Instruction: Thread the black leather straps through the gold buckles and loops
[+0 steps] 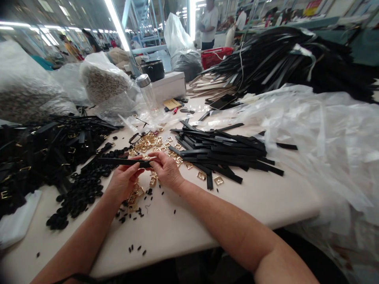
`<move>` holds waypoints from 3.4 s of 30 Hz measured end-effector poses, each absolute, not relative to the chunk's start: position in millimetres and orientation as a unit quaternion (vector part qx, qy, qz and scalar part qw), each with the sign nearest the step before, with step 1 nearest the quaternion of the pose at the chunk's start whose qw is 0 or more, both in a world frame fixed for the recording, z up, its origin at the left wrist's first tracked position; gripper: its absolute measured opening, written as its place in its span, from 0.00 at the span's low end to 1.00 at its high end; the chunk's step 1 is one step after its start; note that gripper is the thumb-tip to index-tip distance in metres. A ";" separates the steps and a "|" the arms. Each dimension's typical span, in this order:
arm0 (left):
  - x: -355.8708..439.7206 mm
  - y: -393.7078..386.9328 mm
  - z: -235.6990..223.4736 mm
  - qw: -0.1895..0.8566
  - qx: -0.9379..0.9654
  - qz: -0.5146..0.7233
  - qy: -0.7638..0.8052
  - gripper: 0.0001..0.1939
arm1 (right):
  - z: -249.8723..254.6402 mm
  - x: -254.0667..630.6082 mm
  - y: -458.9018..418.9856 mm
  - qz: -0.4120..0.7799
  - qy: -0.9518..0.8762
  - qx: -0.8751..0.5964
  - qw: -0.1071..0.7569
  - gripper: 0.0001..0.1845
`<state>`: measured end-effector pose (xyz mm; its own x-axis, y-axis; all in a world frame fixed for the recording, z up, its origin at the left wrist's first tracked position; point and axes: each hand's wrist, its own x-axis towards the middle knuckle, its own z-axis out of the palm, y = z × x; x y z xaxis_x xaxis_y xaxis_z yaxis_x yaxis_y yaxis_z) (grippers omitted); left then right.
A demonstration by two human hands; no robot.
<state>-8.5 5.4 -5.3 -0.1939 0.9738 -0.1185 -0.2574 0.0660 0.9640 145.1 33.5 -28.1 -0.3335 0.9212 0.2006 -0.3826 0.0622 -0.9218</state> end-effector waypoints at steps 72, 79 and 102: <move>-0.4 -6.5 6.5 0.524 0.484 0.492 0.499 0.08 | -15.8 165.8 36.7 0.338 -0.774 -0.325 0.425 0.09; -1.1 -5.8 6.7 0.529 0.467 0.493 0.509 0.07 | -13.8 167.2 36.3 0.326 -0.784 -0.299 0.434 0.12; -11.9 -2.9 12.0 0.441 0.602 0.441 0.500 0.08 | 4.1 174.1 41.2 0.655 -0.620 -0.355 0.246 0.11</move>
